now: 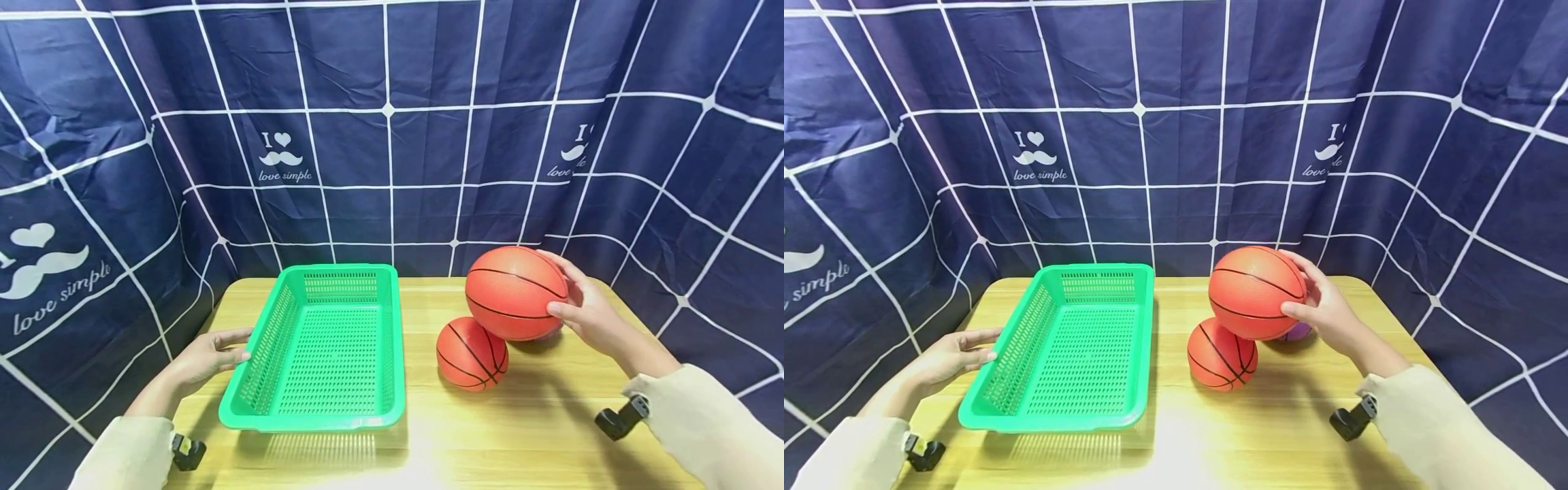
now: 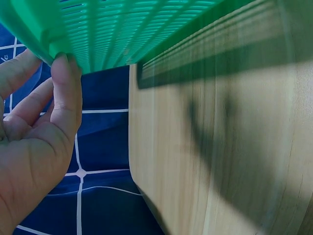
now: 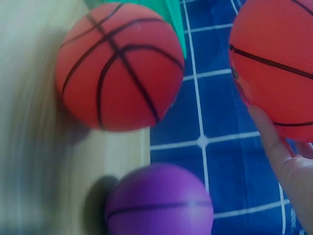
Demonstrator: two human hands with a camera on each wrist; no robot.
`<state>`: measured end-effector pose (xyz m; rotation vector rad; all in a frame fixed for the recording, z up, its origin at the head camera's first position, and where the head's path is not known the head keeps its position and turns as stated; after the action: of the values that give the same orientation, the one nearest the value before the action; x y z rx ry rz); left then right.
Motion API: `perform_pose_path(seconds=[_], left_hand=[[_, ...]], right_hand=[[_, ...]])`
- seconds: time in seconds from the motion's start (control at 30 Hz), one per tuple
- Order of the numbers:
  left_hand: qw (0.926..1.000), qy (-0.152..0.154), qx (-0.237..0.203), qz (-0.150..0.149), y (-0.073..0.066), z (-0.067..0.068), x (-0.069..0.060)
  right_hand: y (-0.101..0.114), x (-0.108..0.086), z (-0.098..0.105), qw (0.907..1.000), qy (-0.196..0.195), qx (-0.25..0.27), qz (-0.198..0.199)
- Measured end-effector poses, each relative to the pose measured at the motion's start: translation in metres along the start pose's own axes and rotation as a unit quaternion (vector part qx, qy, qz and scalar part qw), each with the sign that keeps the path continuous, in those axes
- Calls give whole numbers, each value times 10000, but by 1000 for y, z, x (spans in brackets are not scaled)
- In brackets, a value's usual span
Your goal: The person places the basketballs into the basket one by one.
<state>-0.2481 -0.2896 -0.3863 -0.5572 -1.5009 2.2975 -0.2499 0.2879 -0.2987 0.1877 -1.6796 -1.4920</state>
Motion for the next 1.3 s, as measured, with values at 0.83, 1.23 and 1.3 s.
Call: perform_pose_path(seconds=[0.83,1.23,1.3], left_hand=[[9997,34,-229,-64,2,-1,2],[9996,-14,-272,-63,3,0,1],[9996,-22,-274,-57,3,0,1]], right_hand=[[-29,115,-37,9917,20,-1082,-699],[-58,170,-76,9865,43,-1275,-1026],[-65,178,-82,9839,41,-1424,-1077]])
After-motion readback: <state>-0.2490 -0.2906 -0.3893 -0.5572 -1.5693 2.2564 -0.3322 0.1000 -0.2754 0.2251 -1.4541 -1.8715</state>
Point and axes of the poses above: each hand's wrist, its own x-axis towards the middle knuckle, its own z-axis out of the back of the hand, y = z × x, the point moved 3 cm from there along x, towards the middle knuckle, and after that the axes turned 12 degrees about y, right-handed, at the moved point
